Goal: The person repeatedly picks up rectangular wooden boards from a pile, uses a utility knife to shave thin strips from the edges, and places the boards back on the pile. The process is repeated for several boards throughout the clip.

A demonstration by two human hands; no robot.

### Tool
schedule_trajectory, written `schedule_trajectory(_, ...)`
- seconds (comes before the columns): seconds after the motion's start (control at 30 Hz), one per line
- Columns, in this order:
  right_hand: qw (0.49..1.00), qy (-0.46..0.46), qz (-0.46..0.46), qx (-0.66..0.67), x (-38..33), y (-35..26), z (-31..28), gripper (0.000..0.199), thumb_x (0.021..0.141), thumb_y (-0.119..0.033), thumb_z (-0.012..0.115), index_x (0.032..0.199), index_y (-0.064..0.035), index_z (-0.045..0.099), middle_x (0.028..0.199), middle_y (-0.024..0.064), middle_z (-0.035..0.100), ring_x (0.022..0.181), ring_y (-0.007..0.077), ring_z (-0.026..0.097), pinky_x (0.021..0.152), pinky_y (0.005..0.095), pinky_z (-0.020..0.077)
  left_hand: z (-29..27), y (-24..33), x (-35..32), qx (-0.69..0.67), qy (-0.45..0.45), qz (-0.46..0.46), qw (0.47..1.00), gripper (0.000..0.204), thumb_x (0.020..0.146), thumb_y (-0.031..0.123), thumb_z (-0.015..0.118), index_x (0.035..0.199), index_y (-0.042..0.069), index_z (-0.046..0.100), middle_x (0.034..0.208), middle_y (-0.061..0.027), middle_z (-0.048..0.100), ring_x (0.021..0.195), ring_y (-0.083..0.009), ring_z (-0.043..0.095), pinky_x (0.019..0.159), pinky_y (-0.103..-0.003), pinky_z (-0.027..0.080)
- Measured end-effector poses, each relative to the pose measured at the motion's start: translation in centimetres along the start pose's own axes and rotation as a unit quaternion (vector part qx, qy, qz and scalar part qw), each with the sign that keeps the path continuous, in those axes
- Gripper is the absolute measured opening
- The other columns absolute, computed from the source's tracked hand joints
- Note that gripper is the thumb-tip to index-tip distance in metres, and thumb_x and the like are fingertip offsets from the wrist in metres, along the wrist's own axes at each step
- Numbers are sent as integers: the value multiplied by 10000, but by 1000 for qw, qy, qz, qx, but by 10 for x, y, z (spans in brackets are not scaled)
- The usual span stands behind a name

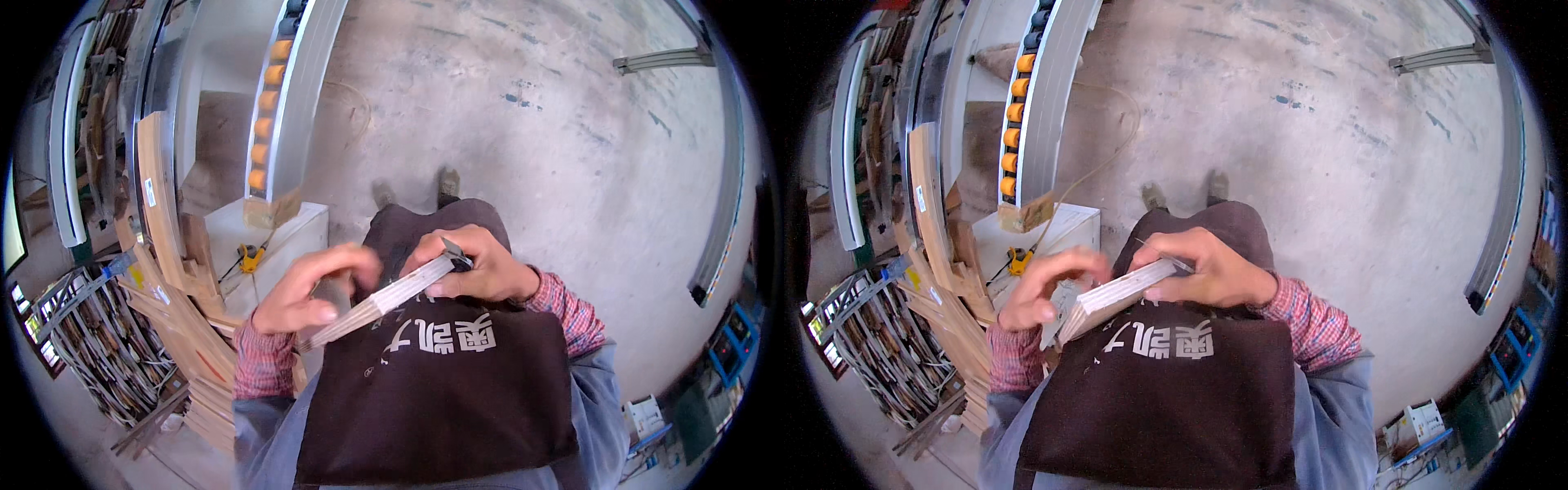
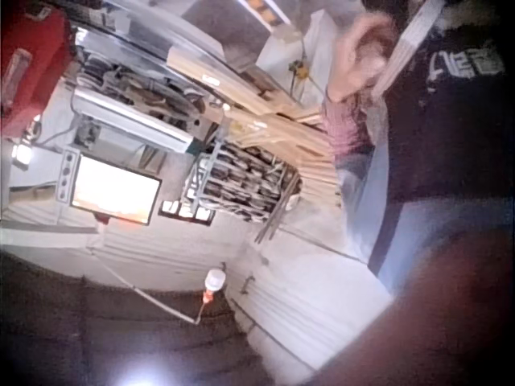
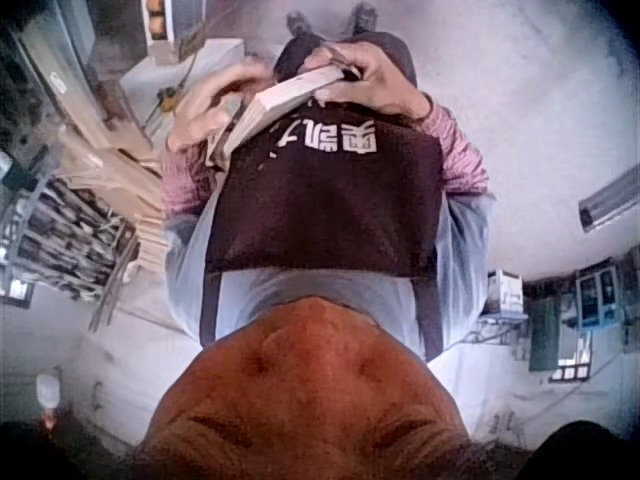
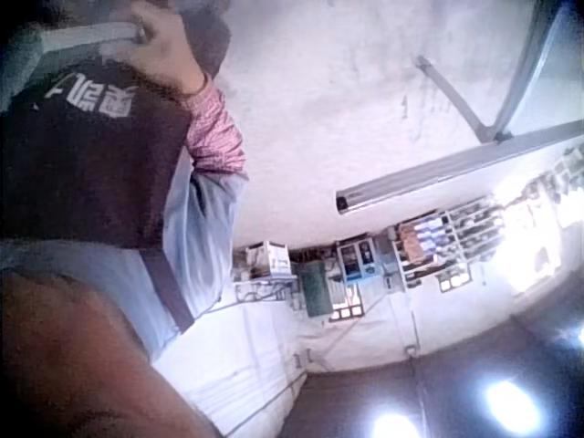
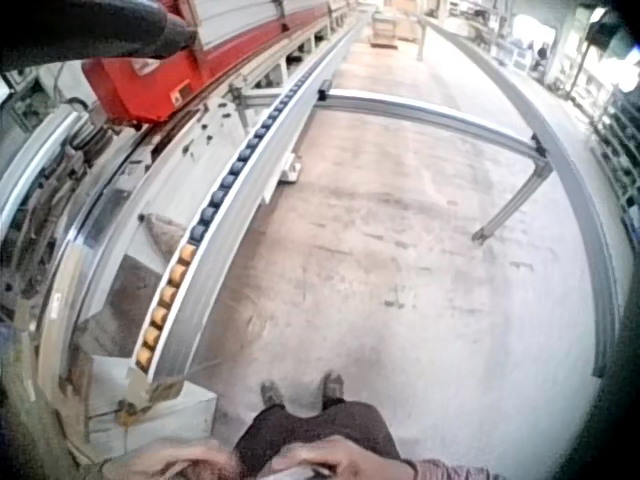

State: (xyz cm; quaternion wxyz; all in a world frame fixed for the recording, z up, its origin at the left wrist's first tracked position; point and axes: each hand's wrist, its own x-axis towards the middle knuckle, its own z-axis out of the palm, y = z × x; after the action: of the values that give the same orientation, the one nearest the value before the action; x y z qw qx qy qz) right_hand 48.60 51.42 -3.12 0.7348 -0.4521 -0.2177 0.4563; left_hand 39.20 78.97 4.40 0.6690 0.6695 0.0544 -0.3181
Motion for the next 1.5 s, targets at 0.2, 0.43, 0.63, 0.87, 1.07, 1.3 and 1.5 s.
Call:
schedule_trajectory(0.2,997,-61,-19,33,1,4,-15,264,900,-99,755,1138,-14,678,1074,63,705,1027,148,638,909,317,481,37,-29,21,-224,-104,-8,969,1255,787,695,681,1604,-61,102,1621,-222,263,1505,-303,292,1229,-420,202)
schedule_trajectory(0.43,936,162,-55,-307,-22,-3,-16,437,882,-213,763,1223,-7,584,1055,181,659,973,372,673,820,411,547,52,-15,30,-80,-21,-11,997,1120,781,639,675,1524,-107,295,1495,-240,397,1416,-346,401,1185,-420,280)
schedule_trajectory(0.63,905,36,-13,-423,-42,-43,9,386,920,-338,707,1140,-54,564,869,147,631,769,350,680,637,422,545,50,-10,22,54,16,50,997,1091,793,623,670,1501,-129,316,1436,-288,445,1345,-383,460,1143,-435,336)
schedule_trajectory(0.87,870,18,-35,-492,-48,-49,15,292,941,-366,668,966,-95,563,694,78,599,557,301,632,489,418,498,56,-15,19,92,31,93,991,1088,781,624,694,1478,-139,352,1404,-294,478,1294,-393,504,1104,-437,384)
schedule_trajectory(1.07,874,19,-21,-485,-46,-40,16,264,961,-353,637,953,-97,573,685,88,614,556,313,631,483,425,490,57,-23,17,80,31,120,989,1084,775,630,693,1471,-136,370,1393,-287,495,1276,-393,515,1096,-444,385)
schedule_trajectory(1.3,868,78,28,-490,-40,-25,-10,244,982,-312,604,963,-72,566,745,137,635,642,384,639,560,462,508,54,-24,12,54,23,136,989,1106,770,670,680,1471,-132,379,1396,-277,498,1283,-389,507,1105,-448,371)
schedule_trajectory(1.5,901,50,-3,-431,-42,-44,8,243,969,-317,632,975,-82,572,734,129,629,628,364,646,545,432,515,57,-31,16,33,52,127,990,1120,755,684,688,1460,-136,392,1395,-279,499,1289,-387,504,1102,-449,370)
